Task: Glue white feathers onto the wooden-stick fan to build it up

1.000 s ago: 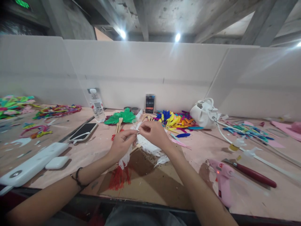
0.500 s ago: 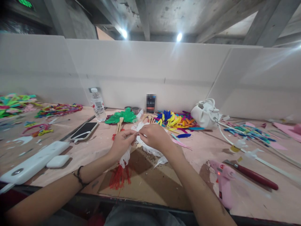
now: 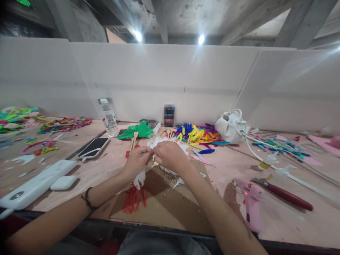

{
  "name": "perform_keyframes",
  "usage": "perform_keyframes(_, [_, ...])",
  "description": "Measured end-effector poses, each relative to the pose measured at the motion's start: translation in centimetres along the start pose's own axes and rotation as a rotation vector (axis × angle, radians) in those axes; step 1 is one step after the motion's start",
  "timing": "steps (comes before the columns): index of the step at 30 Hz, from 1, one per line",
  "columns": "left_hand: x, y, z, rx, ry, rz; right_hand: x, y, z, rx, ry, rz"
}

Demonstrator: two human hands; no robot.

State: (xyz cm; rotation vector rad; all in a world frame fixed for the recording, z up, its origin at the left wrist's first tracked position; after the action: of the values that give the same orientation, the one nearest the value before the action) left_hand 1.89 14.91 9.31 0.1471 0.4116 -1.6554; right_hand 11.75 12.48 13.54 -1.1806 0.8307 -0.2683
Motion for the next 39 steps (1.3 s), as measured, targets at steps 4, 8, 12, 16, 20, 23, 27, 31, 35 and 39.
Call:
perform_keyframes(4, [0.1, 0.0, 0.5, 0.008, 0.013, 0.001, -0.1, -0.2, 0.4, -0.072, 0.045, 0.075])
perform_keyframes(8, [0.3, 0.1, 0.9, 0.013, 0.032, -0.007, 0.1, -0.6, 0.9, -0.174, 0.074, 0.14])
perform_keyframes(12, [0.4, 0.2, 0.9, 0.016, 0.048, -0.003, 0.2, -1.1, 1.8, -0.301, 0.105, 0.183])
perform_keyframes(16, [0.5, 0.0, 1.5, 0.013, 0.067, 0.007, 0.3, -1.3, 3.1, -0.454, 0.163, 0.216])
perform_keyframes(20, [0.6, -0.3, 2.4, 0.023, 0.089, 0.025, 0.7, -1.2, 4.6, -0.592, 0.221, 0.239])
perform_keyframes(23, [0.6, -0.3, 2.3, 0.056, 0.076, 0.033, 0.9, -1.4, 5.3, -0.64, 0.226, 0.252])
perform_keyframes(27, [0.5, -0.3, 1.7, 0.119, 0.051, 0.039, 1.0, -2.8, 4.9, -0.613, 0.186, 0.306])
perform_keyframes(31, [0.5, -0.3, 1.6, 0.161, 0.039, 0.04, 1.1, -3.7, 4.0, -0.554, 0.128, 0.347])
perform_keyframes(35, [0.5, -0.2, 1.6, 0.192, 0.033, 0.038, 1.3, -3.6, 4.0, -0.528, 0.123, 0.363])
perform_keyframes(39, [0.3, -0.1, 1.3, 0.223, 0.024, 0.036, 1.5, -5.4, 5.1, -0.552, 0.194, 0.428])
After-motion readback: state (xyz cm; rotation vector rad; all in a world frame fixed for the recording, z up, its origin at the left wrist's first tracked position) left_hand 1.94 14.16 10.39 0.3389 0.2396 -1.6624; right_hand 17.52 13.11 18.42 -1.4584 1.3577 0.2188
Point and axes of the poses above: each hand's wrist, its own x-axis away from the middle knuckle, its own y-axis out of the palm, z = x × y, the point moved 10 cm from there along -x, towards the middle knuckle, and after that the axes turned 4 degrees about -z, right-handed, at the moved point
